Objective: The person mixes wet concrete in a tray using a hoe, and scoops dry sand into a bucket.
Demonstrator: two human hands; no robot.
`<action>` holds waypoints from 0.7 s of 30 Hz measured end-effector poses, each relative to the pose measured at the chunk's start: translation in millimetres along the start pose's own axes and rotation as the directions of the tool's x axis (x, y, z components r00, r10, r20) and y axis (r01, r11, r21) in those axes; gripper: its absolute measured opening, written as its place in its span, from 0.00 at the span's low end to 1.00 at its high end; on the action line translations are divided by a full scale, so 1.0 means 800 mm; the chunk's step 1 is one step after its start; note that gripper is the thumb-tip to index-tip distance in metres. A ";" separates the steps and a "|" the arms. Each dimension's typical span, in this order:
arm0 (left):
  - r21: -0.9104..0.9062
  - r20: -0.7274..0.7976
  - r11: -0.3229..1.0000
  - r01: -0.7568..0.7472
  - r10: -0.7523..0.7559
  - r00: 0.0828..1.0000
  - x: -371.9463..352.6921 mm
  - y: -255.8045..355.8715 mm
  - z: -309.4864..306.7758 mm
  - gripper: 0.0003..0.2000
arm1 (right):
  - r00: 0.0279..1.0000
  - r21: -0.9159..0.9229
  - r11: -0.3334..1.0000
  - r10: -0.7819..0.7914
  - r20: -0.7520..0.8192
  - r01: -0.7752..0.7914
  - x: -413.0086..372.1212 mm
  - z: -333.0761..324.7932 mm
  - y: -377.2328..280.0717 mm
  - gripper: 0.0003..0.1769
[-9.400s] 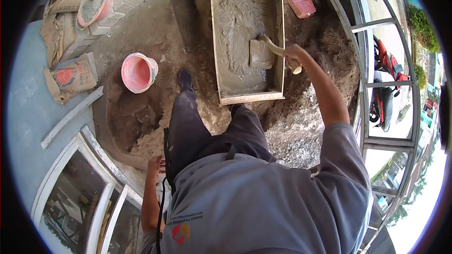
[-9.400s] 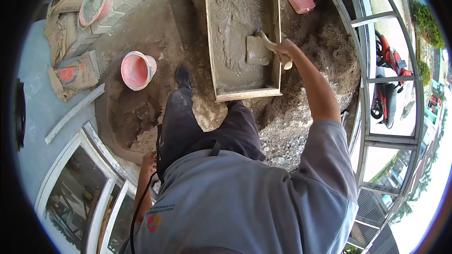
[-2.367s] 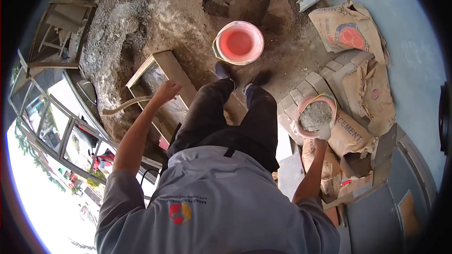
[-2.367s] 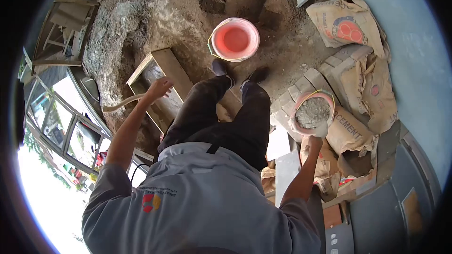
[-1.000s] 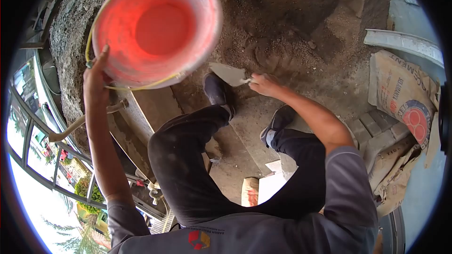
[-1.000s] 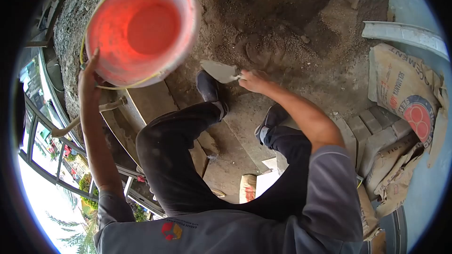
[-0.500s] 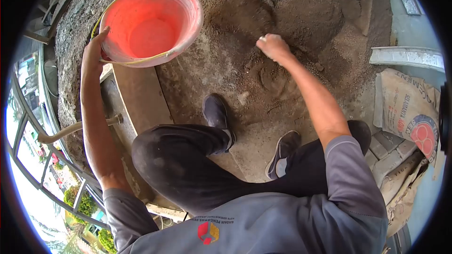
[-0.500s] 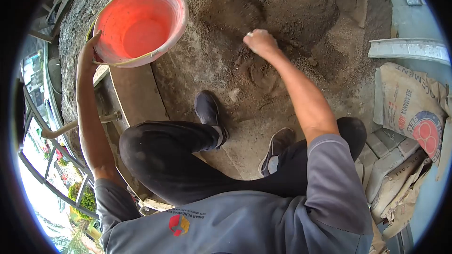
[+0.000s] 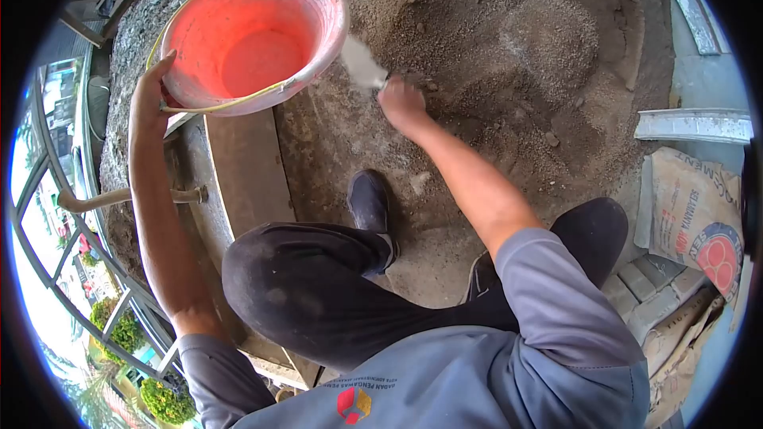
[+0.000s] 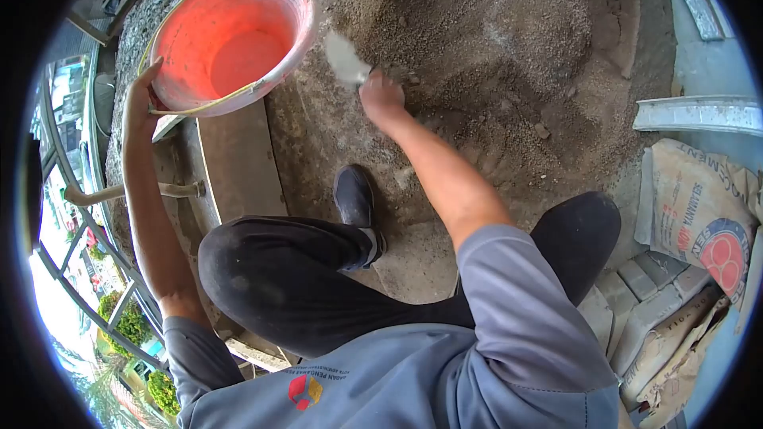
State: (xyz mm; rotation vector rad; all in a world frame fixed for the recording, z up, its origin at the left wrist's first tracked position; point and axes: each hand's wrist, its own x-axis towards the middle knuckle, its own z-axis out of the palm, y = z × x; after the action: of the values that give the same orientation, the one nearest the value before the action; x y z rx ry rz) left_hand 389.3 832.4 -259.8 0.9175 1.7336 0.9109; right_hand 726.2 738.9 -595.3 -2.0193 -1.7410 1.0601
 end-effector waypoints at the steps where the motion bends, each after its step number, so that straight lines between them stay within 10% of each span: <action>1: -0.004 0.025 1.000 0.015 -0.015 1.000 -0.010 0.000 -0.002 0.20 | 0.998 0.028 0.999 0.034 -0.050 -0.033 0.027 -0.014 0.008 0.20; 5: 0.074 -0.066 0.997 0.032 -0.028 0.997 -0.037 -0.004 0.025 0.20 | 0.961 0.084 0.960 0.272 -0.044 -0.268 0.079 -0.124 0.033 0.24; 12: 0.126 -0.077 0.991 0.036 -0.027 0.997 -0.030 -0.023 0.028 0.18 | 0.914 0.706 0.621 0.395 0.093 -0.340 0.023 -0.316 0.178 0.19; 15: 0.069 -0.101 0.997 0.020 -0.013 0.995 -0.006 -0.045 0.046 0.17 | 0.928 0.209 0.905 0.372 0.035 -0.371 -0.093 -0.330 0.127 0.20; 17: 0.100 -0.057 0.995 -0.003 0.009 0.998 0.021 -0.064 0.037 0.17 | 0.979 -0.304 0.950 0.124 0.161 -0.071 -0.163 -0.262 0.114 0.20; 21: 0.122 -0.048 0.992 0.020 -0.014 0.999 0.034 -0.073 0.044 0.15 | 0.787 -0.314 0.789 -0.316 0.530 0.528 -0.239 -0.122 0.177 0.14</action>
State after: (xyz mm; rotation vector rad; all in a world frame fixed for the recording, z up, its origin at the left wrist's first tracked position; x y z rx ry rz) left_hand 404.3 836.8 -331.5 0.9660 1.8516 0.8288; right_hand 894.9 549.9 -550.0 -1.4930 -2.7595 1.0939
